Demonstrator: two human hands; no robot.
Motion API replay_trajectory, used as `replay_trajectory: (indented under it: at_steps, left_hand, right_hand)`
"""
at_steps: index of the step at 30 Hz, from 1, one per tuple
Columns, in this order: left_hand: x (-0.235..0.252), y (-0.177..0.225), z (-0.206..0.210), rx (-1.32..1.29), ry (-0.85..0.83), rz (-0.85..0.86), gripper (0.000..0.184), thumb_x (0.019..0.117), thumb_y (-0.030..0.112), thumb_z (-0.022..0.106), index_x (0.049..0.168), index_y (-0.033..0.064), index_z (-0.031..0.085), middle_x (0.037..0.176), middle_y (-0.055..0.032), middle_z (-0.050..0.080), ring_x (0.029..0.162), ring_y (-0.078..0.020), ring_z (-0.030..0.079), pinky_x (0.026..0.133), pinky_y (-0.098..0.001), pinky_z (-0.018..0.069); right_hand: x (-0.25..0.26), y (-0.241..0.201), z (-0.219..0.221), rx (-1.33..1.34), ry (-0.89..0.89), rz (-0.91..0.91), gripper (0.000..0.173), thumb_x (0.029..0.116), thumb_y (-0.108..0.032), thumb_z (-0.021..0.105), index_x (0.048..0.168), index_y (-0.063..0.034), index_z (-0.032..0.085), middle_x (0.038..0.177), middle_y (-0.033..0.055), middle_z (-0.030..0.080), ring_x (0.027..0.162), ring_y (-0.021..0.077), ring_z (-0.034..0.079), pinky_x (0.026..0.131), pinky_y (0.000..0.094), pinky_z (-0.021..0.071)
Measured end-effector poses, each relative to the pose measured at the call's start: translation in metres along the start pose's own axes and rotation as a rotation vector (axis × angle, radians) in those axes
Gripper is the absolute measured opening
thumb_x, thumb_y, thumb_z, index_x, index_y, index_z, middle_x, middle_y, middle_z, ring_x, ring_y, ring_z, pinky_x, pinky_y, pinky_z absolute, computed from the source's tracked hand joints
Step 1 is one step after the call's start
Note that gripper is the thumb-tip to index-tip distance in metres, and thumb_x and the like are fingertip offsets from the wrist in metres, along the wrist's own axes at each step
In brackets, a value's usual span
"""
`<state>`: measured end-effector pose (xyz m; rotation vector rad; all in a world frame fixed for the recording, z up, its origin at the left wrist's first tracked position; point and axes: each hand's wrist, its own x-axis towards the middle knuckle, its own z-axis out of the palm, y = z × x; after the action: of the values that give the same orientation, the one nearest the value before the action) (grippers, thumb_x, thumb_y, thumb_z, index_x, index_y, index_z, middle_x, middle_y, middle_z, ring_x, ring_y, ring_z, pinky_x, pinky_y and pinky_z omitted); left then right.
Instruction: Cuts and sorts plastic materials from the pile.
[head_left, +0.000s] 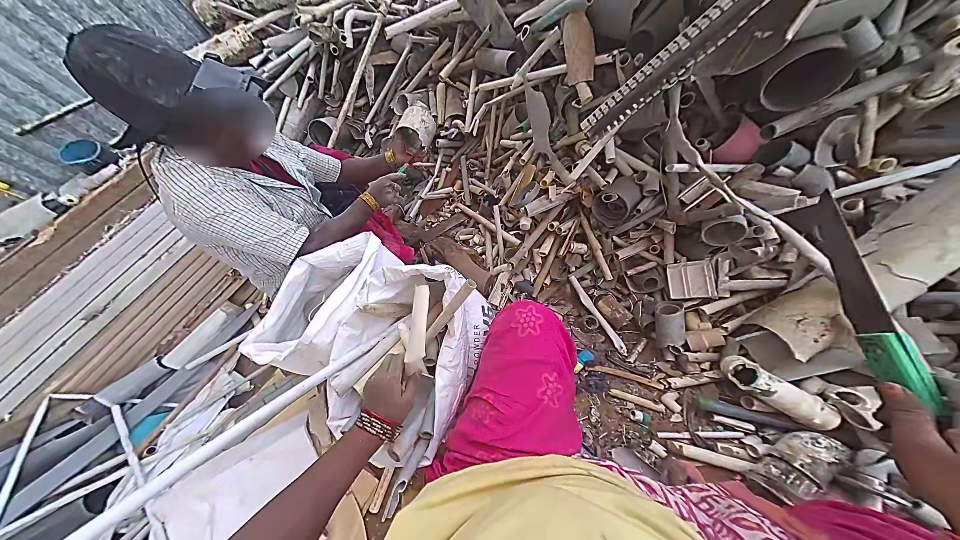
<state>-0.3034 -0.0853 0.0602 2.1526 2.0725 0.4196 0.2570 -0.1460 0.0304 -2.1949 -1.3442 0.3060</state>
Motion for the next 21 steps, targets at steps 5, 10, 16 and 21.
replay_trajectory:
  at_steps: [5, 10, 16, 21]
  left_hand:
    - [0.046, -0.006, -0.035, 0.146, -0.421, -0.619, 0.059, 0.1062, 0.028, 0.057, 0.148, -0.0094, 0.041, 0.137, -0.0348, 0.056, 0.135, -0.0463, 0.051, 0.115, -0.0579, 0.0359]
    - [0.064, 0.005, -0.004, 0.402, -0.652, -0.495, 0.070, 0.1064, 0.040, 0.054, 0.145, -0.0156, 0.040, 0.142, -0.0374, 0.051, 0.135, -0.0477, 0.050, 0.113, -0.0579, 0.0390]
    - [0.099, 0.066, -0.039, 0.577, -0.578, -0.312, 0.059, 0.1106, 0.042, 0.041, 0.131, -0.0106, 0.058, 0.131, -0.0359, 0.060, 0.128, -0.0500, 0.057, 0.103, -0.0646, 0.0442]
    - [0.121, 0.168, -0.048, 0.304, -0.315, 0.268, 0.048, 0.1058, 0.030, 0.057, 0.132, -0.0101, 0.058, 0.112, -0.0352, 0.066, 0.105, -0.0550, 0.065, 0.089, -0.0698, 0.0471]
  right_hand:
    - [-0.003, 0.003, -0.004, -0.017, 0.039, 0.003, 0.071, 0.1035, -0.048, 0.037, 0.135, 0.0135, 0.053, 0.109, 0.0449, 0.061, 0.100, 0.0655, 0.060, 0.085, 0.0810, 0.0389]
    - [-0.007, -0.023, -0.016, -0.067, -0.017, 0.058, 0.053, 0.1085, -0.032, 0.044, 0.133, 0.0136, 0.055, 0.108, 0.0435, 0.063, 0.104, 0.0640, 0.061, 0.089, 0.0779, 0.0396]
    - [0.002, -0.023, -0.015, -0.065, -0.115, 0.162, 0.045, 0.1097, -0.028, 0.048, 0.135, 0.0082, 0.057, 0.104, 0.0370, 0.066, 0.102, 0.0568, 0.064, 0.087, 0.0727, 0.0444]
    - [0.021, -0.016, -0.011, 0.000, -0.129, 0.324, 0.044, 0.1093, -0.029, 0.051, 0.136, 0.0052, 0.056, 0.106, 0.0338, 0.067, 0.103, 0.0516, 0.065, 0.091, 0.0686, 0.0452]
